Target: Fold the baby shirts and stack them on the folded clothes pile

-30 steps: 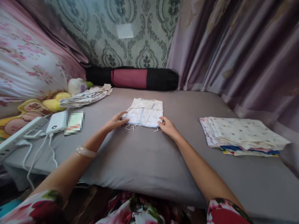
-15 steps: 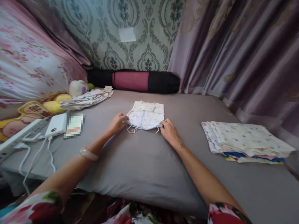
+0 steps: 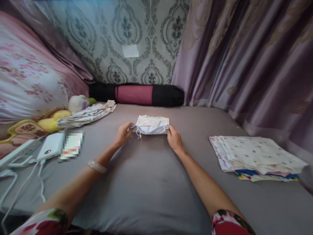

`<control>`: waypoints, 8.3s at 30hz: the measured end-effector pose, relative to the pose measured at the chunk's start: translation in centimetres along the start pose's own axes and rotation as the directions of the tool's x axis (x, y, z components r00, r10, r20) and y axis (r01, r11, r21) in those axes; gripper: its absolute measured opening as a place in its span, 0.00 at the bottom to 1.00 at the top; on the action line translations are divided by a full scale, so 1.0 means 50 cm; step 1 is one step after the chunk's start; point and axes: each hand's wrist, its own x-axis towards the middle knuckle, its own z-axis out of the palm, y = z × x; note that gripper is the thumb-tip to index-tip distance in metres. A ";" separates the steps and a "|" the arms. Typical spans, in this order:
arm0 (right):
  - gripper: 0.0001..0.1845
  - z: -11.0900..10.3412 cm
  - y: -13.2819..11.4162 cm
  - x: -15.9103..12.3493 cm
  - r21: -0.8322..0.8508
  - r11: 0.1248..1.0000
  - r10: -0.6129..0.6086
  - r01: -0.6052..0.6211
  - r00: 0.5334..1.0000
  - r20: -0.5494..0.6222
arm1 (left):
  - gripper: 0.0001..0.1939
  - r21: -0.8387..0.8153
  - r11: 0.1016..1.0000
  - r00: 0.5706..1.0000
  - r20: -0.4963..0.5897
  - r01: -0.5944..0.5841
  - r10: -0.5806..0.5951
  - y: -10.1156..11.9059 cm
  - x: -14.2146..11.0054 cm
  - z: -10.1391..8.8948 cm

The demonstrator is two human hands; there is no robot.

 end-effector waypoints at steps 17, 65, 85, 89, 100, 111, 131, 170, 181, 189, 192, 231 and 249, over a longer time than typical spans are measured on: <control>0.19 0.070 0.013 0.101 -0.006 0.999 0.044 -0.047 0.971 -0.234 | 0.13 -0.114 0.988 0.975 -0.184 0.106 -0.126 0.006 0.099 0.085; 0.16 0.093 0.063 0.212 -0.417 0.786 0.505 -0.456 0.863 0.006 | 0.12 0.064 0.739 0.734 0.086 0.670 -0.673 -0.044 0.222 0.116; 0.29 0.202 -0.051 0.169 -0.375 0.916 0.033 0.142 0.906 0.422 | 0.23 0.294 0.956 0.957 0.280 -0.007 -0.080 0.026 0.165 0.167; 0.28 0.195 -0.039 0.166 -0.408 0.904 0.047 0.127 0.920 0.389 | 0.23 0.295 0.954 0.964 0.229 0.061 -0.133 0.025 0.163 0.172; 0.30 0.164 0.007 0.152 -0.564 0.825 0.159 -0.013 0.965 0.210 | 0.24 0.206 0.969 0.943 0.274 0.133 -0.188 -0.021 0.151 0.146; 0.30 0.149 0.005 0.150 -0.581 0.810 0.219 -0.077 0.960 0.177 | 0.19 0.136 0.986 0.966 0.224 0.098 -0.127 -0.029 0.152 0.137; 0.32 0.140 0.025 0.152 -0.598 0.784 0.331 -0.166 0.927 0.176 | 0.29 0.220 0.941 0.897 0.307 0.259 -0.319 -0.026 0.154 0.140; 0.28 0.173 -0.049 0.145 -0.425 0.901 0.082 0.082 0.932 0.353 | 0.22 0.192 0.981 0.935 0.351 -0.014 -0.056 0.073 0.156 0.150; 0.27 0.183 -0.034 0.138 -0.429 0.897 0.050 0.103 0.942 0.332 | 0.19 0.048 0.999 0.952 0.306 0.015 -0.029 0.058 0.162 0.154; 0.27 0.187 -0.086 0.177 -0.449 0.892 0.131 0.059 0.916 0.380 | 0.16 0.068 0.980 0.979 0.067 0.186 -0.190 -0.012 0.174 0.111; 0.27 0.211 -0.099 0.186 -0.430 0.897 0.072 0.101 0.927 0.368 | 0.16 0.084 0.967 0.964 0.091 0.241 -0.249 -0.030 0.166 0.102; 0.29 0.313 -0.135 0.202 -0.454 0.877 0.033 0.157 0.923 0.384 | 0.20 -0.104 0.871 0.877 0.061 0.481 -0.477 -0.090 0.171 0.091; 0.29 0.360 -0.187 0.213 -0.395 0.902 0.036 0.176 0.879 0.475 | 0.24 -0.137 0.842 0.853 0.060 0.522 -0.519 -0.080 0.173 0.072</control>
